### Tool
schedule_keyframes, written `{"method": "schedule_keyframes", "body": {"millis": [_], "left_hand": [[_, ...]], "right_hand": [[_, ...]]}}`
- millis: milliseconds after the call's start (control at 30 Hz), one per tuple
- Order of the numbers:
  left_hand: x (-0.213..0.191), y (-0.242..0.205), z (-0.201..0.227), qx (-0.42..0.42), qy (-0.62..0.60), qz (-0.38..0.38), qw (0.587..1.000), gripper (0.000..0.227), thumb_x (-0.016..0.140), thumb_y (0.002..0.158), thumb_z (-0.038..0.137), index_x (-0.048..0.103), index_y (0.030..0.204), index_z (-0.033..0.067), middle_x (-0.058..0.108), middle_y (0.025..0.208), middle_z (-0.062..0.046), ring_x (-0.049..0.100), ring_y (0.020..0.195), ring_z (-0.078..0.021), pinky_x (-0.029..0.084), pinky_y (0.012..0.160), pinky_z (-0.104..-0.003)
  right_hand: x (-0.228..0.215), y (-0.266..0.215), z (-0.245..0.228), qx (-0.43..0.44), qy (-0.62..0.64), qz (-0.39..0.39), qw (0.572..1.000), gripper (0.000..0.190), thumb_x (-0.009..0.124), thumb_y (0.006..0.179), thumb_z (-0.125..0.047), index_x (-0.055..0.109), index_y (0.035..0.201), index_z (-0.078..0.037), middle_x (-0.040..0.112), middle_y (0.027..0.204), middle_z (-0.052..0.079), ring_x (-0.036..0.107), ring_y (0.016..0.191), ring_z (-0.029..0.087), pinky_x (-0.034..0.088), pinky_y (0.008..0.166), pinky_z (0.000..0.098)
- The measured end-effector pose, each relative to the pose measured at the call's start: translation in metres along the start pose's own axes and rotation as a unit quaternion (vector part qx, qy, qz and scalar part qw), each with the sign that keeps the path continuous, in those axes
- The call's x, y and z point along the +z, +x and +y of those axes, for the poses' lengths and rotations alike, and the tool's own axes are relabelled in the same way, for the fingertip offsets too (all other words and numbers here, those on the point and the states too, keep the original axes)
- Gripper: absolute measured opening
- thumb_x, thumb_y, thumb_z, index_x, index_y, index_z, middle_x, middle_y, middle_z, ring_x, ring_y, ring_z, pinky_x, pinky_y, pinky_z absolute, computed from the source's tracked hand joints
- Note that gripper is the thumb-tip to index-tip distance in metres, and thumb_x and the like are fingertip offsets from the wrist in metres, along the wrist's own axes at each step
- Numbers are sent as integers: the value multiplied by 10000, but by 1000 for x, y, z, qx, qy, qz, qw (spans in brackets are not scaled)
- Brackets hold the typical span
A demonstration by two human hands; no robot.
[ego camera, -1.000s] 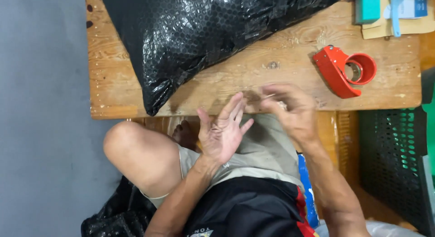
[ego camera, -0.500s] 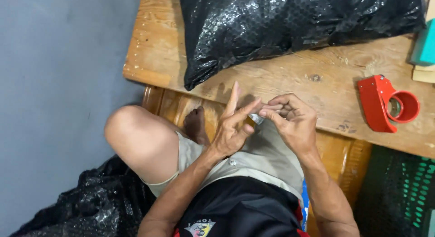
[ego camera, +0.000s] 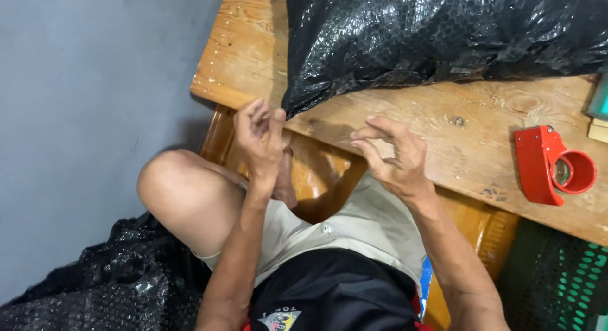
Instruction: Cleaning the plastic wrapping of a pillow using a sponge and preparing packaging materials.
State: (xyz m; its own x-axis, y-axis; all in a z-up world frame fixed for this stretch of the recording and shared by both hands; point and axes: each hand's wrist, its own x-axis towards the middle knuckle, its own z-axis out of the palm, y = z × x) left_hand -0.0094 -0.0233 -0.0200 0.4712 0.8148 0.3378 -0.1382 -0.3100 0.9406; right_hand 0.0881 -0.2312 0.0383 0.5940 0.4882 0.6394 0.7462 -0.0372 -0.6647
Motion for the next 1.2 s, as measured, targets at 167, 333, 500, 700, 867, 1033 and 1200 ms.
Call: {"method": "schedule_keyframes", "body": {"millis": [167, 333, 500, 700, 867, 1033, 1200], "left_hand": [[3, 13, 6, -101, -40, -87, 990, 357, 769, 963, 232, 613, 1195, 11, 646, 1122, -190, 684, 991, -276, 627, 778, -392], [5, 15, -5, -139, -64, -80, 985, 205, 722, 969, 97, 605, 1102, -7, 657, 1076, -203, 730, 896, -301, 670, 711, -398], [7, 14, -22, 107, 67, -122, 984, 136, 635, 976, 16, 701, 1043, 115, 604, 1220, -109, 703, 1083, -352, 615, 868, -418], [-1, 7, 1, 236, 116, -111, 958, 225, 596, 984, -14, 740, 1098, 117, 571, 1412, -124, 701, 1125, -330, 592, 955, -372], [1, 7, -17, 342, 175, -96, 918, 215, 723, 953, 60, 731, 1167, 54, 627, 1385, -140, 709, 1124, -305, 611, 914, -360], [3, 11, -19, 357, 162, -74, 917, 151, 705, 947, -15, 764, 1079, 30, 708, 1281, -108, 743, 1035, -267, 636, 844, -331], [7, 8, -20, 278, 98, -53, 954, 52, 729, 936, 39, 768, 969, 49, 749, 1203, -53, 750, 996, -239, 625, 817, -303]], "right_hand": [[27, 5, 22, -52, 17, -49, 997, 427, 776, 912, -52, 600, 1293, 29, 792, 865, 32, 769, 774, 244, 559, 820, 344], [39, 16, 28, -86, -6, -73, 994, 427, 734, 949, -46, 575, 1332, 55, 779, 874, 42, 756, 797, 267, 511, 888, 362], [48, 28, 25, -125, -11, -85, 988, 414, 733, 938, -15, 598, 1326, 44, 765, 906, 41, 737, 790, 280, 528, 838, 404], [57, 30, 27, -154, -25, -82, 984, 429, 766, 901, 23, 626, 1306, 32, 769, 898, 45, 730, 751, 282, 540, 809, 416], [64, 27, 33, -165, -13, -68, 984, 442, 756, 909, 18, 608, 1325, 35, 774, 909, 37, 739, 782, 282, 544, 829, 429], [71, 25, 39, -187, -8, -60, 980, 429, 747, 901, 25, 613, 1308, 26, 778, 909, 32, 728, 783, 295, 546, 827, 442], [77, 25, 45, -200, 3, -43, 979, 393, 731, 919, 15, 600, 1289, 30, 774, 908, 39, 723, 763, 292, 547, 814, 453]]}}
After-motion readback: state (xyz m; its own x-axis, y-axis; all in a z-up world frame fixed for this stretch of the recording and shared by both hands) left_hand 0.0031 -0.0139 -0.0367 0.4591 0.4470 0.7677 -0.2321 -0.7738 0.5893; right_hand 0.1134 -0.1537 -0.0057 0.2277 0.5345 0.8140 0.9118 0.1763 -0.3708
